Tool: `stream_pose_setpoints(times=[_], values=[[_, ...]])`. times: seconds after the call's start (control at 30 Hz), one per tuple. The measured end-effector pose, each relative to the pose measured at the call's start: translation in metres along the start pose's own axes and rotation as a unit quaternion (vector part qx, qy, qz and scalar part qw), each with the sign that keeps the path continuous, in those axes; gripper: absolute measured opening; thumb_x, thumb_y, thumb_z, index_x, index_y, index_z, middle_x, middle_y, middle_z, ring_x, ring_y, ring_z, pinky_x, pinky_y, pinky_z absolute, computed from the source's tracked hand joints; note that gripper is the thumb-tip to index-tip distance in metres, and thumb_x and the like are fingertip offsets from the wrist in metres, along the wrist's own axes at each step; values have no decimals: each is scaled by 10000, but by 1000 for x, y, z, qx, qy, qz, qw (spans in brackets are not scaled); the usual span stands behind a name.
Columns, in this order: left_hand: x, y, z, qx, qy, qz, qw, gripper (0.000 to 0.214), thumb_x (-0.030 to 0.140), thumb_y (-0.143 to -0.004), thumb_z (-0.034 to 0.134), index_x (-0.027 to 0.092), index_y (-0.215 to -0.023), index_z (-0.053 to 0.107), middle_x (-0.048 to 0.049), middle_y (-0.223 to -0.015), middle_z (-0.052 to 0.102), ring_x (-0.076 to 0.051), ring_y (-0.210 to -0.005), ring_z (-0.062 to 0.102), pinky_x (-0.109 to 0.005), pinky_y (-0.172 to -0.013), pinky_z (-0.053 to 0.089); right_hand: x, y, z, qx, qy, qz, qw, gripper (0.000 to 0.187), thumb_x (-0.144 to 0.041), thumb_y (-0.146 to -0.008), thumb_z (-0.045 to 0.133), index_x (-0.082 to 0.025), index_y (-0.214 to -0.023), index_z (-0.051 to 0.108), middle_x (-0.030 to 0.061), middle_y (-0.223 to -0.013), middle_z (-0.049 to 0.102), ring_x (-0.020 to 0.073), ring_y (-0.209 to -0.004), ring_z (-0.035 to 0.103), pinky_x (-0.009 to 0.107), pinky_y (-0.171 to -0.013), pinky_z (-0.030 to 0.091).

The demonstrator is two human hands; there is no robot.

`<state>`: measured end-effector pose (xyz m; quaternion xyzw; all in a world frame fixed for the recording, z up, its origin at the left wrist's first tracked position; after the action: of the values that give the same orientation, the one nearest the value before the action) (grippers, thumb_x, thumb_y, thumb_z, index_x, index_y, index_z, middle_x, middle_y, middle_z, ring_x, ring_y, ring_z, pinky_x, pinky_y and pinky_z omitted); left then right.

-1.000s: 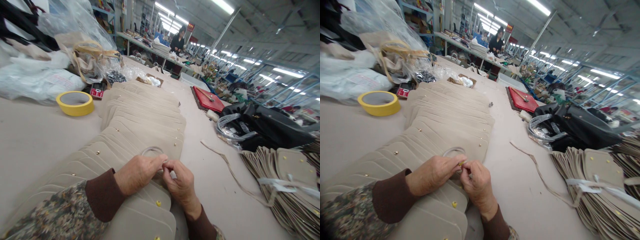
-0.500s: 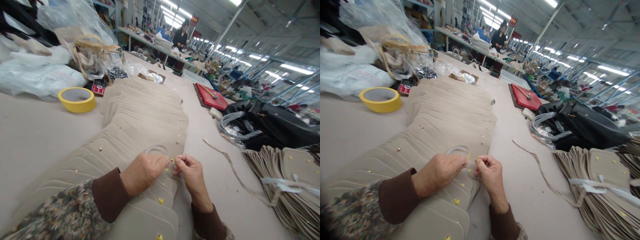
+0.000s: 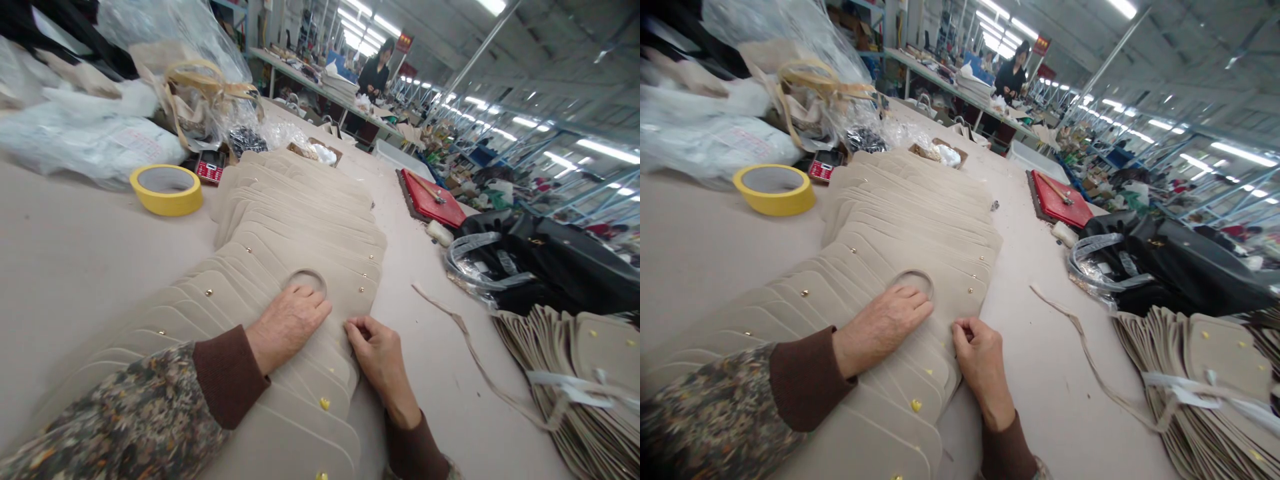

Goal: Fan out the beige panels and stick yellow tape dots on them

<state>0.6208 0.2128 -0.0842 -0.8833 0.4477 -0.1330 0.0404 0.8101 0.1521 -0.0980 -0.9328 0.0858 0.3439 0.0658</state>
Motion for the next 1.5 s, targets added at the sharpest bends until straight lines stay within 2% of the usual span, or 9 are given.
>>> stream_pose_setpoints(times=[0.13, 0.27, 0.47, 0.63, 0.77, 1.17, 1.33, 1.4, 1.5], values=[[-1, 0, 0, 6, 6, 2, 1000, 98, 136, -936, 485, 166, -871, 553, -54, -869, 589, -227, -833, 519, -375, -795, 405, -3, -2, 4, 17, 51, -37, 998, 195, -287, -834, 528, -191, -755, 678, 43, -708, 714, 176, -615, 651, 272, -625, 478], [-2, 0, -1, 13, 10, 4, 1000, 98, 128, -935, 483, 166, -880, 556, -54, -880, 593, -222, -833, 520, -371, -796, 403, -1, 0, 3, 46, 70, -24, 996, 215, -304, -830, 573, -178, -994, 631, 0, -614, 668, 182, -557, 630, 279, -587, 477], [-3, -1, 2, 24, 1, 9, 1000, 101, 133, -931, 491, 169, -861, 555, -56, -868, 594, -217, -818, 510, -361, -790, 395, 9, 14, -4, 27, -13, -11, 999, 219, -364, -889, 550, -192, -817, 663, 44, -712, 709, 177, -621, 655, 268, -601, 506], [-6, -3, 0, 37, 7, 28, 999, 117, 124, -924, 475, 172, -853, 555, -54, -841, 583, -217, -822, 493, -381, -865, 387, 8, 16, 7, 59, 84, -96, 990, 209, -290, -903, 533, -183, -850, 705, 71, -823, 731, 190, -729, 672, 288, -704, 492], [-9, -1, -6, 41, 26, 38, 998, 139, 101, -918, 452, 170, -847, 549, -56, -841, 567, -210, -801, 475, -359, -809, 402, 3, 8, 12, 75, 115, -92, 986, 236, -279, -898, 516, -180, -778, 694, 62, -758, 714, 176, -667, 652, 273, -663, 462], [-9, 5, -10, 93, 72, 87, 989, 197, 97, -953, 393, 159, -989, 576, -35, -824, 612, -186, -762, 571, -293, -681, 462, -3, 4, -13, -132, 68, -72, 986, 443, -395, -930, 506, -173, -562, 617, -18, -548, 567, 122, -531, 501, 233, -503, 340], [-8, 8, -2, 140, 134, 105, 975, 376, 143, -989, 377, 151, -1364, 378, -57, -963, 694, -154, -853, 666, -260, -739, 532, -8, 6, -14, 39, -56, -114, 991, 163, -274, -898, 573, -179, -930, 701, 44, -830, 708, 162, -716, 631, 264, -681, 494], [-8, 8, 1, 146, 125, 96, 977, 459, 172, -995, 396, 152, -1436, 272, -67, -984, 704, -161, -854, 683, -271, -734, 548, -13, 7, -12, 66, -69, -175, 980, 142, -218, -891, 583, -186, -994, 675, 57, -883, 702, 162, -758, 637, 278, -713, 514], [-7, 9, 4, 152, 102, 93, 979, 430, 190, -995, 410, 129, -1406, 299, -70, -938, 710, -182, -806, 696, -288, -673, 557, -22, 7, -7, 70, -54, -259, 962, 194, -138, -890, 568, -194, -1064, 633, 69, -932, 686, 160, -809, 630, 287, -731, 527]])
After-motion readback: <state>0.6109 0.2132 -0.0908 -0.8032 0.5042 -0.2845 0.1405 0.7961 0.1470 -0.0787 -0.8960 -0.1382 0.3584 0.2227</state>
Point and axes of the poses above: each hand's wrist, its own y-axis away from the middle knuckle, its own z-axis out of the palm, x = y × z, the point moved 1 cm from there along -y, towards the middle knuckle
